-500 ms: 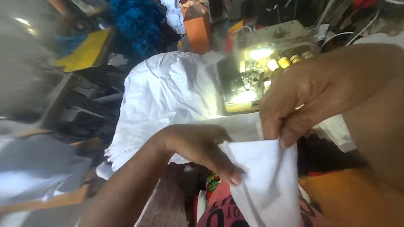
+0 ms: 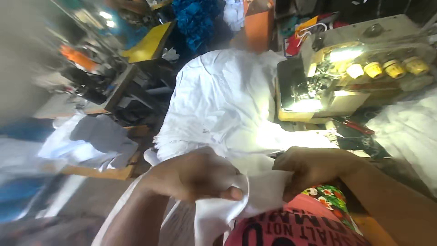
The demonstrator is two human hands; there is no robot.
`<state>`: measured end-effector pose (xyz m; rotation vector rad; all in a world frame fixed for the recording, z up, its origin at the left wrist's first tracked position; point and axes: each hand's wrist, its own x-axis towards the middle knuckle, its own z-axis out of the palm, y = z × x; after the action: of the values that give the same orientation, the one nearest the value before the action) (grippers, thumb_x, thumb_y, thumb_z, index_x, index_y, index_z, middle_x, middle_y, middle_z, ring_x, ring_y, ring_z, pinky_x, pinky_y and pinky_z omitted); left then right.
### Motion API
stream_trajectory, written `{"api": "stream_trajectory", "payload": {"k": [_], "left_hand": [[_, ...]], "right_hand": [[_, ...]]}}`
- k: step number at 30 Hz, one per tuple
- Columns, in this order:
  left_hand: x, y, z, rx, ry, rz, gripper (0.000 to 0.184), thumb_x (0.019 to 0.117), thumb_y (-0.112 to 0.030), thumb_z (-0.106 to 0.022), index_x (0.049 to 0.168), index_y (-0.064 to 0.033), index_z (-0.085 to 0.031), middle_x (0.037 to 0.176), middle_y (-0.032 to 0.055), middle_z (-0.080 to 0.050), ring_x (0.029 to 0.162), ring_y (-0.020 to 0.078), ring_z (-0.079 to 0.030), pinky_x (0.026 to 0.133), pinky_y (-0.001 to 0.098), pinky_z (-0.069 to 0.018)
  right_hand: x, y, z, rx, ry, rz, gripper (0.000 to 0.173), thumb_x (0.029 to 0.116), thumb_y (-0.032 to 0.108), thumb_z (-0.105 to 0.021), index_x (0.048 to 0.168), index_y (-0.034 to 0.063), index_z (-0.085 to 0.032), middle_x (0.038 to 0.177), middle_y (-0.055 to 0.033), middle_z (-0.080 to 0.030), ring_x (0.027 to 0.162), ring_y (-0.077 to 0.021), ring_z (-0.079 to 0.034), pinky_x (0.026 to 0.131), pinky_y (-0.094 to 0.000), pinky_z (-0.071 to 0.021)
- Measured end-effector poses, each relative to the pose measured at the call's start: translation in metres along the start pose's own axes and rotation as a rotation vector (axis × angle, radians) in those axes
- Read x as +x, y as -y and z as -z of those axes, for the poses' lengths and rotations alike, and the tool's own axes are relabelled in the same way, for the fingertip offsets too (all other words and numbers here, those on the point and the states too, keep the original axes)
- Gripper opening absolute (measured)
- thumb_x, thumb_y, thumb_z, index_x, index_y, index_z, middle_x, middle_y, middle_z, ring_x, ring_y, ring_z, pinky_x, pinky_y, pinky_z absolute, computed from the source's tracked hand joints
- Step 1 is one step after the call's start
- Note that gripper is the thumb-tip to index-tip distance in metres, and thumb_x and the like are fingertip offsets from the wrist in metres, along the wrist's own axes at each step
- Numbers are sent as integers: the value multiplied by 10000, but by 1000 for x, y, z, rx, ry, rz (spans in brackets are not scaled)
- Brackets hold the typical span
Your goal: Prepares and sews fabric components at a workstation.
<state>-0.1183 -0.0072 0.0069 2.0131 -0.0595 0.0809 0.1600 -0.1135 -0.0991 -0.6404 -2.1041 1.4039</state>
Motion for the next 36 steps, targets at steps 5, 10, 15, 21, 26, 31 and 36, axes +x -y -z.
{"api": "stream_trajectory", "payload": {"k": [5, 10, 15, 21, 26, 31, 36], "left_hand": [[-25, -10, 17, -98, 60, 25, 216, 1023, -265, -620, 887, -125, -712, 782, -154, -661, 776, -132, -603, 678, 47, -486], [-15, -19, 3, -64, 86, 35, 232, 1025, -251, -612, 888, -89, -706, 762, -123, -655, 764, -131, -590, 677, 52, -472], [28, 0, -18, 55, 154, 211, 226, 1014, -169, -599, 892, -18, -716, 649, -100, -590, 606, -121, -506, 553, 65, -398], [6, 32, -32, 5, 21, 518, 265, 1049, -237, -563, 912, -50, -693, 668, -112, -575, 594, -104, -499, 555, 92, -416], [12, 82, -73, -28, -223, 721, 294, 1076, -266, -514, 1049, -31, -690, 810, -24, -647, 724, -3, -596, 706, 214, -516], [36, 100, -59, 810, -577, 423, 141, 968, -88, -646, 1022, -64, -774, 1213, 187, -684, 775, 308, -725, 635, 497, -594], [55, 105, -26, 792, -435, 635, 185, 992, -207, -673, 979, -50, -771, 1516, 197, -506, 923, 370, -716, 757, 581, -567]], "right_hand": [[-14, 25, -25, -626, -97, 218, 459, 999, 466, -520, 735, 119, -661, 688, -17, -650, 701, -203, -624, 651, -399, -474], [-18, 17, -30, -770, -144, 143, 334, 979, 386, -567, 887, 126, -755, 1010, -33, -767, 960, -286, -698, 728, -481, -526], [22, 1, -32, 168, -146, 152, 282, 947, 247, -706, 1095, 9, -686, 1009, 87, -707, 968, 105, -618, 860, -113, -520], [4, -18, -44, 334, -356, -4, 147, 1031, 205, -591, 942, 120, -671, 797, 185, -611, 742, 133, -561, 685, -80, -477], [-1, -63, -41, 322, -503, -322, 201, 1060, 184, -521, 1040, 40, -660, 846, 85, -621, 768, 68, -567, 734, -150, -483], [14, -67, -11, -42, -712, -378, 161, 1035, 128, -582, 1009, 7, -685, 836, -41, -661, 768, -64, -608, 746, -287, -518], [24, -81, 4, -98, -766, -397, 147, 995, 217, -674, 993, 92, -750, 774, -15, -698, 684, -100, -626, 671, -374, -528]]}}
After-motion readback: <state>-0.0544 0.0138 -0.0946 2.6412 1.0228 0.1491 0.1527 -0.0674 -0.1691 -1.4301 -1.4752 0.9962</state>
